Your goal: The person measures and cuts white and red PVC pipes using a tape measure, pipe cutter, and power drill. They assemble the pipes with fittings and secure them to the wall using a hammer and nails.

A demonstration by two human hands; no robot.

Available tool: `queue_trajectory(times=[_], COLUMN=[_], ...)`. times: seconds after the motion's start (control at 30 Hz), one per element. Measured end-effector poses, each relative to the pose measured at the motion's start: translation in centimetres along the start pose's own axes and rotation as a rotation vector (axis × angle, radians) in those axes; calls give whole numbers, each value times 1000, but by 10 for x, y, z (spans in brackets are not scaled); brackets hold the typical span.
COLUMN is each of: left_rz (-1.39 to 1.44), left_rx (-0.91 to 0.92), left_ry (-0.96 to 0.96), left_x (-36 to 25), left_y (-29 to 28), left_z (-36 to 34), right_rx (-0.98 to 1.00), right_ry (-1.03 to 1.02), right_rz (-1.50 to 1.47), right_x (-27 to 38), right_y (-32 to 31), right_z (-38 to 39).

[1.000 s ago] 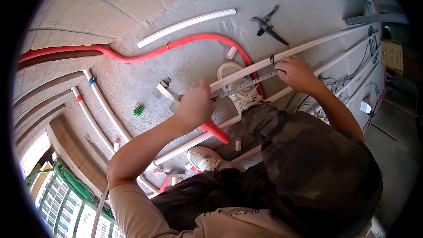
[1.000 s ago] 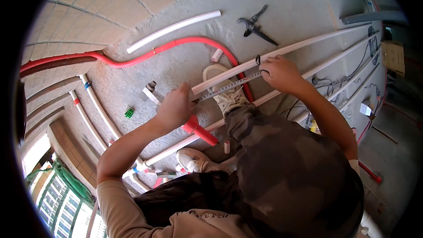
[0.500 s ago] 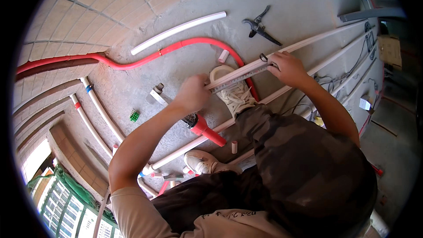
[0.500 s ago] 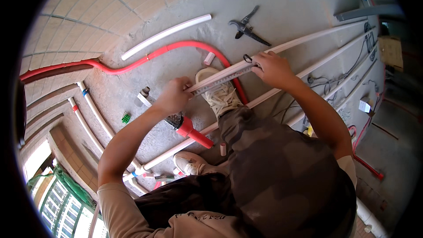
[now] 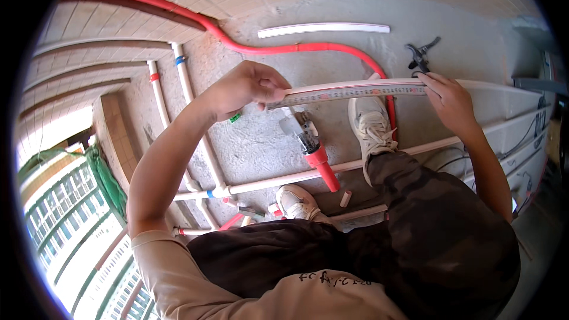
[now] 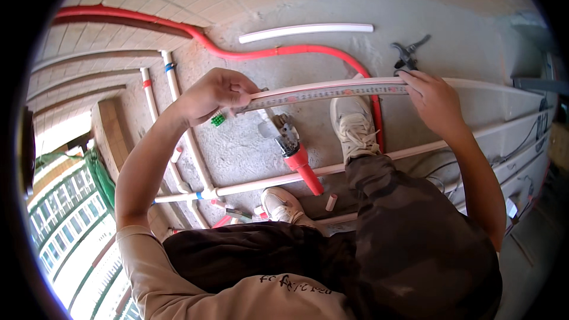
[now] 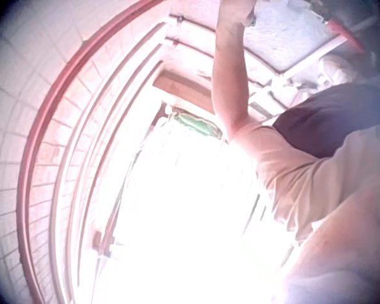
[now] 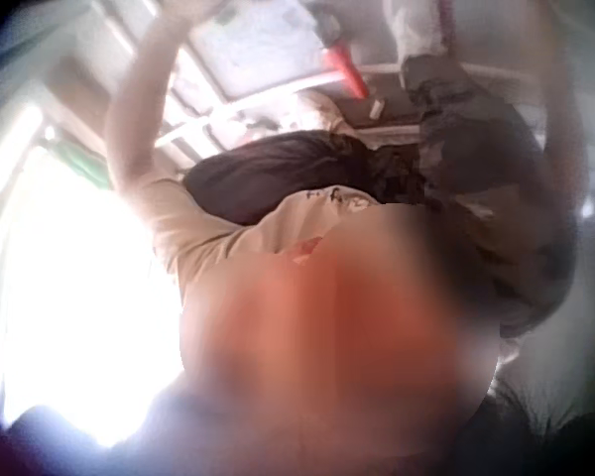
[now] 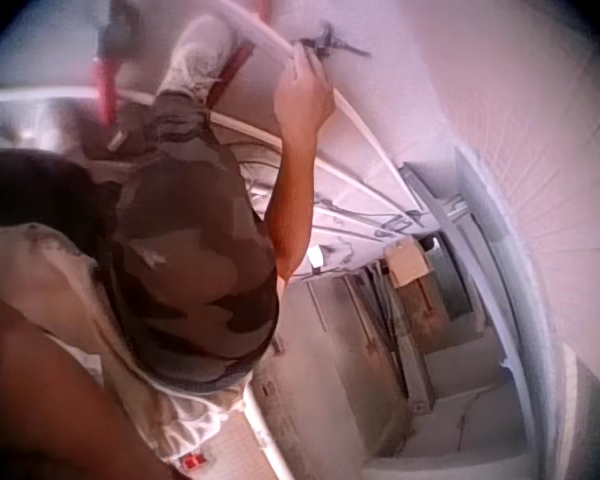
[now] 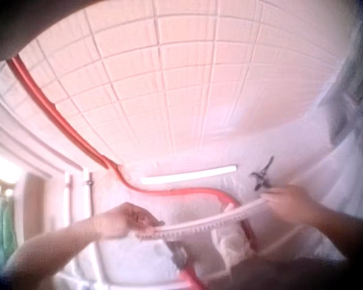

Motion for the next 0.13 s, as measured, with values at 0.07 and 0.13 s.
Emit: queue_trajectory(times=[0.07, 0.13], left_rz=[210, 359], left_rx=[-30, -7], left_ry=[-20, -24], left_x=[14, 24], left_y=[-4, -7], left_z=[4, 3], right_rx=[-54, -121], right_ry=[-32, -68], right_rz=[26, 93], right_x=[-4, -20], right_y=[10, 16], right_z=[1, 13])
Point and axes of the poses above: each hand's wrist, its own z-axis away from the middle knuckle, its own y-axis out of the palm, x = y × z, the point moved 2 cm from there along -z, towards the middle knuckle, and after that the axes turned 5 degrees about x, right-handed, at the moved point
